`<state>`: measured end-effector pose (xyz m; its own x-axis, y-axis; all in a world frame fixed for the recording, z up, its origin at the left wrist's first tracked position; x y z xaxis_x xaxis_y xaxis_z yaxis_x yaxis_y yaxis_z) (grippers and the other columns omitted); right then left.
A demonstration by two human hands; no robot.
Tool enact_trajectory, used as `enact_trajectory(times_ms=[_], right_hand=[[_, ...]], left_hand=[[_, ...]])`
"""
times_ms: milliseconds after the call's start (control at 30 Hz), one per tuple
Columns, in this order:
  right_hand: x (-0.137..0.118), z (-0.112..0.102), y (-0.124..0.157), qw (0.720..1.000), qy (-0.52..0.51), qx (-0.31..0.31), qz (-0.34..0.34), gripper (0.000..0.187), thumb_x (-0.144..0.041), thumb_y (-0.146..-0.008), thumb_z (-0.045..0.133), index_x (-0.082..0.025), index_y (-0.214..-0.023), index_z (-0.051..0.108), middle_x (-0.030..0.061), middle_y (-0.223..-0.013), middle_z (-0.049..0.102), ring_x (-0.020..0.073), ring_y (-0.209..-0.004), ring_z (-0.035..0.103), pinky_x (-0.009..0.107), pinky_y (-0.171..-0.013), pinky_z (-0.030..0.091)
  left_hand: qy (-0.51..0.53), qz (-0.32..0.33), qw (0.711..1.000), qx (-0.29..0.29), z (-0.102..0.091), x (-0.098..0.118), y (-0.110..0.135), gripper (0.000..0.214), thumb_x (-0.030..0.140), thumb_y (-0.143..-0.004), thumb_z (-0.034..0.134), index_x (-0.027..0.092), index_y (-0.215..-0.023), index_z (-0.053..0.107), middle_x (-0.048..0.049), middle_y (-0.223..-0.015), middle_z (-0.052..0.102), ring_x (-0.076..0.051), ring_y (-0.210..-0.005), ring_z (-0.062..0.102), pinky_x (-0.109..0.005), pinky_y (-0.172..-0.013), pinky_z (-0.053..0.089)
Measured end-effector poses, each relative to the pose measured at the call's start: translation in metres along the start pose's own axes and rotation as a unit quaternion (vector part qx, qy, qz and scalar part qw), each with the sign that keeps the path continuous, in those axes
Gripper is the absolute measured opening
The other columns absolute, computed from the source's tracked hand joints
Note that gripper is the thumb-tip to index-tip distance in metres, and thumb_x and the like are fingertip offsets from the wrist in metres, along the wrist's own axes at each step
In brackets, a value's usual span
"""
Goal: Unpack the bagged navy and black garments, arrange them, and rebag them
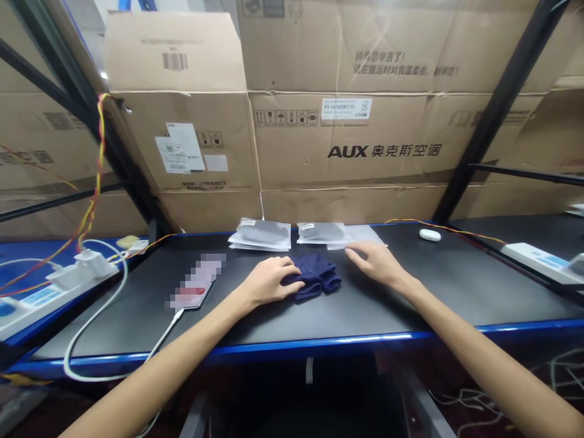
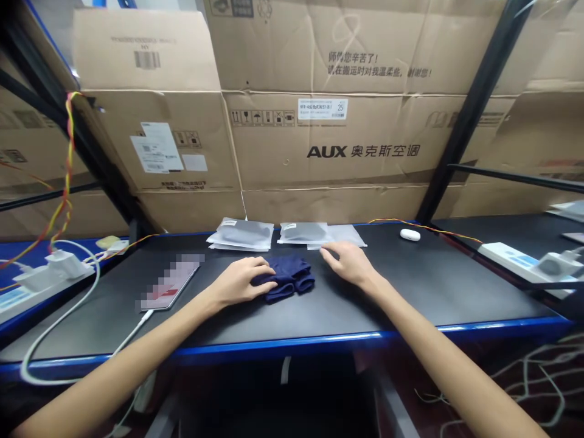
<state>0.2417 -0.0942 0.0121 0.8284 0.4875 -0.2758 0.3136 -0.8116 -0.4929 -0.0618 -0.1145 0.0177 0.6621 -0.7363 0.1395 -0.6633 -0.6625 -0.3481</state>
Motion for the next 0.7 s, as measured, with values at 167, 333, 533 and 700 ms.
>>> enact_trajectory(times_ms=[167,333,533,700], right_hand=[[-0.049,0.005,0.016,0.999,-0.029,-0.025,-0.019,0.037,-0.040,-0.099,0.043,-0.024,-0.091,0.075,0.0041,-0.092,0.078,0.0222,-0.085,0.072,0.032,-0.080,0.052],[-0.070,0.022,0.027,0.996,0.005,-0.083,-0.010,0.042,-0.055,-0.095,0.049,-0.023,-0.115,0.067,0.0085,-0.111,0.074,0.0260,-0.099,0.070,0.035,-0.084,0.052],[-0.050,0.018,0.030,0.992,0.005,-0.123,0.005,0.060,-0.056,-0.091,0.054,-0.018,-0.138,0.054,0.0151,-0.136,0.061,0.0308,-0.123,0.058,0.044,-0.103,0.046],[-0.016,0.005,0.034,0.986,-0.013,-0.167,-0.009,0.062,-0.057,-0.093,0.052,-0.026,-0.146,0.047,0.0111,-0.145,0.053,0.0309,-0.140,0.042,0.049,-0.112,0.038]], left_hand=[[0.051,-0.054,0.997,0.013,0.003,0.022,-0.008,0.028,0.040,-0.091,0.056,0.019,-0.082,0.072,-0.0031,-0.081,0.069,-0.015,-0.070,0.061,-0.025,-0.064,0.041],[0.229,-0.138,0.963,0.042,0.007,0.024,-0.015,0.034,0.043,-0.089,0.055,0.016,-0.073,0.066,-0.0007,-0.069,0.066,-0.014,-0.062,0.057,-0.024,-0.060,0.041],[0.330,-0.231,0.905,0.134,-0.008,0.002,-0.006,0.022,0.039,-0.086,0.058,0.019,-0.093,0.058,0.0055,-0.058,0.056,-0.011,-0.049,0.049,-0.020,-0.049,0.034],[0.140,-0.217,0.959,0.117,-0.022,-0.011,0.008,0.016,0.024,-0.080,0.055,0.022,-0.090,0.067,0.0062,-0.053,0.049,-0.012,-0.051,0.046,-0.023,-0.056,0.033]])
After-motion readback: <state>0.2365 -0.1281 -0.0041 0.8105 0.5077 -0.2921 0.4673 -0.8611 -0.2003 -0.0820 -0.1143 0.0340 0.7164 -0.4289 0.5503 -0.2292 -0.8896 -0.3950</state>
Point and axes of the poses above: each hand's wrist, its own y-axis away from the middle knuckle, its own z-axis out of the palm, x = y × z, the point moved 1 cm from there along -y, towards the middle knuckle
